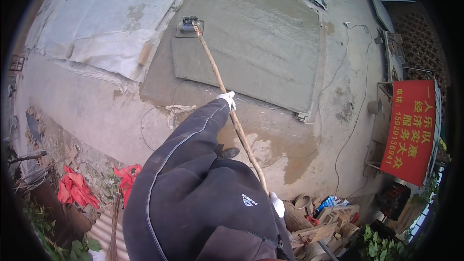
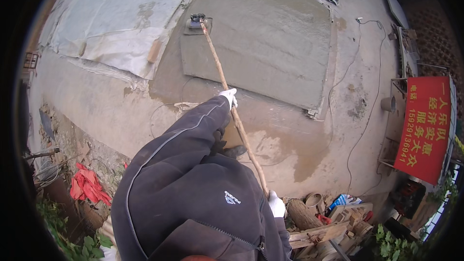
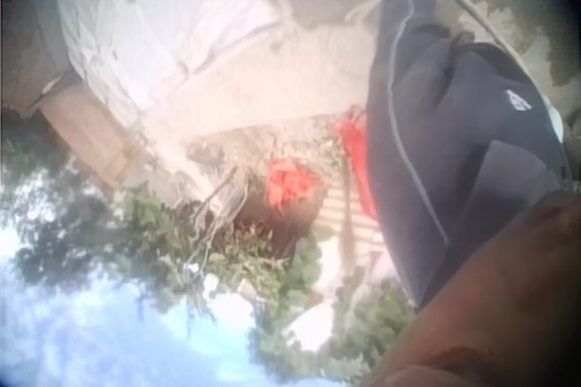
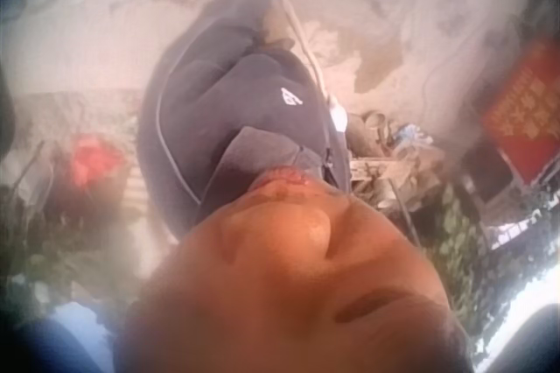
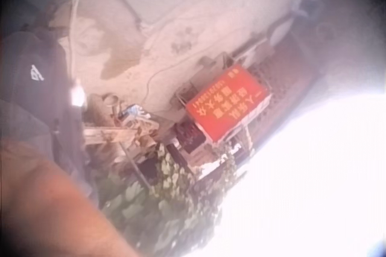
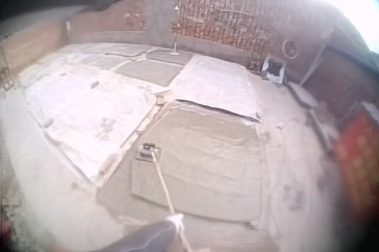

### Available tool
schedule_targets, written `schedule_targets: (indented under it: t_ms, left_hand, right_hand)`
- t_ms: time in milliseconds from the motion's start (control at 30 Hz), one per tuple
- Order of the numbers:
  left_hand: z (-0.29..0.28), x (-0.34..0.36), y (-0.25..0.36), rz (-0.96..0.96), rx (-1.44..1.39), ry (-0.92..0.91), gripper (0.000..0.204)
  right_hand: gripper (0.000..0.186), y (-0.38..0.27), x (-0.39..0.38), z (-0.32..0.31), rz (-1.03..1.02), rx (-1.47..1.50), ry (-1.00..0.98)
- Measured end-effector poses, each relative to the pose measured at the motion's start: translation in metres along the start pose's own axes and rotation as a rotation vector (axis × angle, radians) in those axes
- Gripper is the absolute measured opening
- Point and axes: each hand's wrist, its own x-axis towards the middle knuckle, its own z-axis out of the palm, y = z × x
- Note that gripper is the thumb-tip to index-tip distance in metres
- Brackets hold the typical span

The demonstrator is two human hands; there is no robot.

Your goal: The person uses a long-handled power trowel to smooth a freshly poured concrete slab. The person moves the trowel back and forth across the surface, gradually leveling and finishing the wet concrete.

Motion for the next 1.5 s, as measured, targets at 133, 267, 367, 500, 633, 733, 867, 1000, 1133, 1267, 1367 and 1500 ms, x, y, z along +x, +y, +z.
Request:
schedule_targets:
  t_ms: [133, 267, 367, 500, 633, 733, 867, 1000, 1133, 1267, 1367, 1500]
  left_hand:
    - [0.003, -0.004, -0.007, -0.011, 0.029, 0.004, 0.039]
    - [0.001, -0.011, -0.013, 0.025, 0.027, -0.013, 0.038]
    - [-0.004, -0.014, -0.016, 0.033, -0.005, -0.025, 0.036]
    - [0.001, -0.020, -0.023, 0.048, 0.001, -0.032, 0.033]
    - [0.003, -0.025, -0.024, -0.043, -0.077, -0.045, 0.031]
    - [0.003, -0.030, -0.025, -0.057, -0.079, -0.038, 0.031]
    - [0.002, -0.034, -0.028, -0.055, -0.110, -0.038, 0.034]
    - [0.000, -0.030, -0.029, -0.133, -0.137, -0.022, 0.037]
    - [-0.005, -0.026, -0.040, -0.053, -0.039, -0.026, 0.040]
    - [-0.007, -0.028, -0.051, -0.036, -0.016, -0.001, 0.042]
    - [-0.009, -0.032, -0.051, -0.071, 0.008, 0.026, 0.041]
    - [-0.007, -0.040, -0.058, -0.110, 0.085, 0.106, 0.038]
  right_hand:
    - [0.049, 0.010, -0.001, 0.007, 0.009, -0.019, -0.006]
    - [0.048, 0.020, -0.001, 0.011, -0.001, -0.016, -0.005]
    - [0.047, 0.026, 0.002, 0.008, -0.008, -0.048, -0.022]
    - [0.046, 0.028, -0.006, 0.006, 0.009, -0.048, -0.002]
    - [0.046, 0.026, -0.012, -0.001, 0.014, -0.030, 0.017]
    - [0.045, 0.030, -0.012, 0.000, 0.008, -0.040, 0.025]
    - [0.045, 0.034, -0.013, 0.001, 0.006, -0.036, 0.022]
    - [0.045, 0.039, -0.014, 0.005, 0.008, 0.005, 0.011]
    - [0.044, 0.046, -0.012, 0.012, 0.000, -0.013, -0.005]
    - [0.044, 0.058, -0.011, 0.019, -0.028, 0.022, -0.013]
    - [0.043, 0.072, -0.007, 0.030, -0.048, 0.020, -0.024]
    - [0.041, 0.083, -0.012, 0.039, -0.074, 0.069, -0.027]
